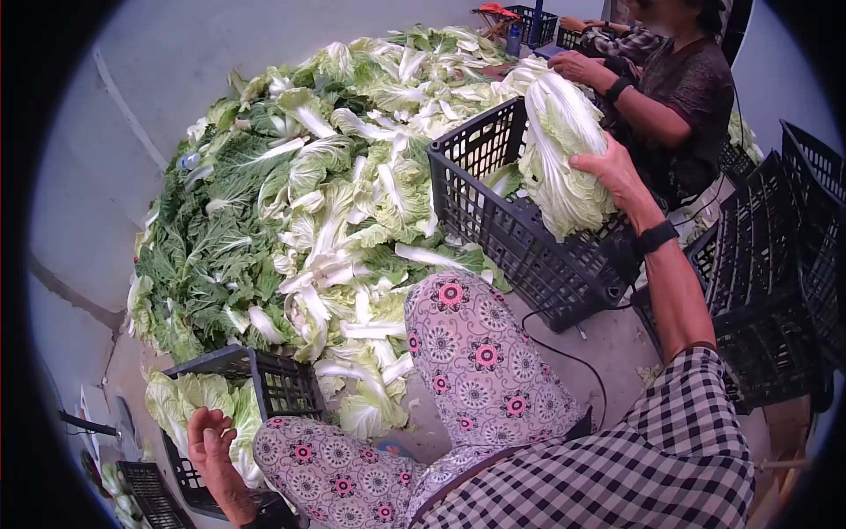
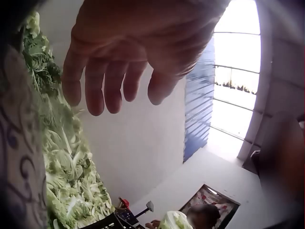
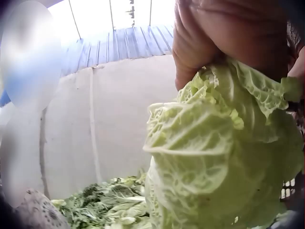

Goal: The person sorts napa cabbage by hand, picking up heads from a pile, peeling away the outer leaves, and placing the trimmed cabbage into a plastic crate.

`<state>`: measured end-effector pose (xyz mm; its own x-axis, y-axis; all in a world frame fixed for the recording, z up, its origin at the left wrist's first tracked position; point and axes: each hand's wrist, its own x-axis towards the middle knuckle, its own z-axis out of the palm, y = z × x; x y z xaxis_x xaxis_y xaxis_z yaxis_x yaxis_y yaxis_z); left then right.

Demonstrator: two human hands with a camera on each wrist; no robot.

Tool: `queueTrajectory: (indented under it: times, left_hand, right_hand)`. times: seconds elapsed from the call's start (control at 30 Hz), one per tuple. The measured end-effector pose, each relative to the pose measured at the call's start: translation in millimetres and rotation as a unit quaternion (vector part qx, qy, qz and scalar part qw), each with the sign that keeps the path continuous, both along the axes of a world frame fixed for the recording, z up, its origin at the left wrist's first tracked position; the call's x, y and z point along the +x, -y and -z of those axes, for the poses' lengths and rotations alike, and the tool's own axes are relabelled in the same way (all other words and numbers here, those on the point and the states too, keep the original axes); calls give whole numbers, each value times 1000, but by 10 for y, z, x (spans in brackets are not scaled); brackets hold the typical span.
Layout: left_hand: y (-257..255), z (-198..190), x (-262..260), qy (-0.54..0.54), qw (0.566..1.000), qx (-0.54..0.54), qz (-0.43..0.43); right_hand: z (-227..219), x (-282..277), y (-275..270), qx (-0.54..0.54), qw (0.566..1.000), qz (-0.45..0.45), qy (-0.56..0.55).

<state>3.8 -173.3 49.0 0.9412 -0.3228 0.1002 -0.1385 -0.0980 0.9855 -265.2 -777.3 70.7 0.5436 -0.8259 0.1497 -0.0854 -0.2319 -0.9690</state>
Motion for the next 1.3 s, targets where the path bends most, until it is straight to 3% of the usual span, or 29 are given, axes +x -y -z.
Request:
queueTrajectory:
  times: [0.13,0.23,0.27,0.3,0.37,0.5,0.57,0.63,0.67,0.7,0.77,0.83,0.93,1.03,1.07,1.17,1.2,1.3]
  left_hand:
    - [-329,234,209,-38,997,25,-60]
    - [-582,371,272,-54,992,34,-109]
    - [-675,410,290,-58,990,39,-122]
    - [-785,451,322,-63,987,53,-139]
    - [-1058,577,426,-70,979,79,-172]
    - [-1646,911,599,-80,955,170,-230]
    - [-1807,998,569,-92,948,201,-228]
    - [-2044,1221,655,-87,926,259,-261]
    - [-2053,1234,685,-100,925,269,-250]
    - [-1884,1171,608,-92,916,260,-291]
    - [-2034,1258,739,-155,905,301,-259]
    - [-2046,1330,850,-114,902,308,-281]
    - [-2211,1338,1109,2,807,504,-309]
    - [-2538,1624,1306,-13,828,402,-391]
    - [-2720,1739,1380,-41,833,405,-376]
    - [-2596,1746,1277,-209,872,195,-397]
    - [-2501,1667,1270,-298,847,182,-401]
    - [-2410,1700,1311,-314,864,87,-383]
  right_hand:
    - [461,-45,455,-165,949,97,-251]
    - [345,61,270,-209,945,97,-234]
    - [287,116,133,-235,948,74,-203]
    - [68,198,-201,-177,972,-11,-152]
    - [-107,322,-663,-146,965,-153,-155]
    - [-260,481,-1627,-157,881,-400,-198]
    - [-89,600,-1931,-321,842,-397,-173]
    - [-94,710,-2127,-322,839,-408,-163]
    - [-96,760,-2230,-303,848,-402,-165]
    - [-71,807,-2320,-286,858,-389,-174]
    - [16,908,-2415,-332,831,-405,-188]
    - [4,1017,-2501,-355,814,-408,-211]
    - [-38,1142,-2578,-348,807,-417,-232]
    - [-15,1190,-2593,-341,810,-419,-229]
    - [5,1197,-2590,-346,812,-414,-222]
    - [16,1196,-2586,-363,807,-397,-243]
    - [18,1193,-2590,-368,807,-391,-248]
    - [32,1203,-2595,-380,806,-378,-253]
